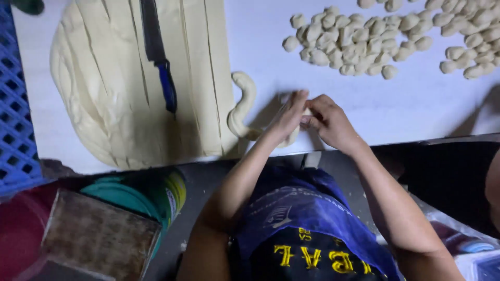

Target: Shaping dough into small balls by rolling strips into ropes and pinching off pieces.

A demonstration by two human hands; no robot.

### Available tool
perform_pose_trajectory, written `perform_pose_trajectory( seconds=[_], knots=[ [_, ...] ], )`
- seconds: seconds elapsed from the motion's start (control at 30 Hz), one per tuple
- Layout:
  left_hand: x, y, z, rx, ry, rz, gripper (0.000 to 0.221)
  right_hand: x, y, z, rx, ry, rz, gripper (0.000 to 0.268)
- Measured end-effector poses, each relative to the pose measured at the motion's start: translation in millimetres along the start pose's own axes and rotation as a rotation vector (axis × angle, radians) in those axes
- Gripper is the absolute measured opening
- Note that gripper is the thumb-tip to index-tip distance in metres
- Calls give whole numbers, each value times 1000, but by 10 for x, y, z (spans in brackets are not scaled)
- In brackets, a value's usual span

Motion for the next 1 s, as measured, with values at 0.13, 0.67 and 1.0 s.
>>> perform_pose_trajectory(
  seconds=[0.13,0.67,1.0],
  knots=[
    [-105,-35,-116,-95,50,10,50,179,60,115,57,124,91,39],
    [186,19,98,92,-219,69,85,353,23,59,27,-23,126,63],
    [31,-139,-137,-138,-74,68,51,101,-163,56,177,135,68,37]
  ],
)
Point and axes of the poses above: each hand's wrist, its own y-axis away from the middle knuckle, its own x-axis out of the back of the hand, z = x × y, the point moved 5 cm from there along -y, towards the middle knuckle, and after that the axes turned 14 degrees about -z, right-handed, at the moved point
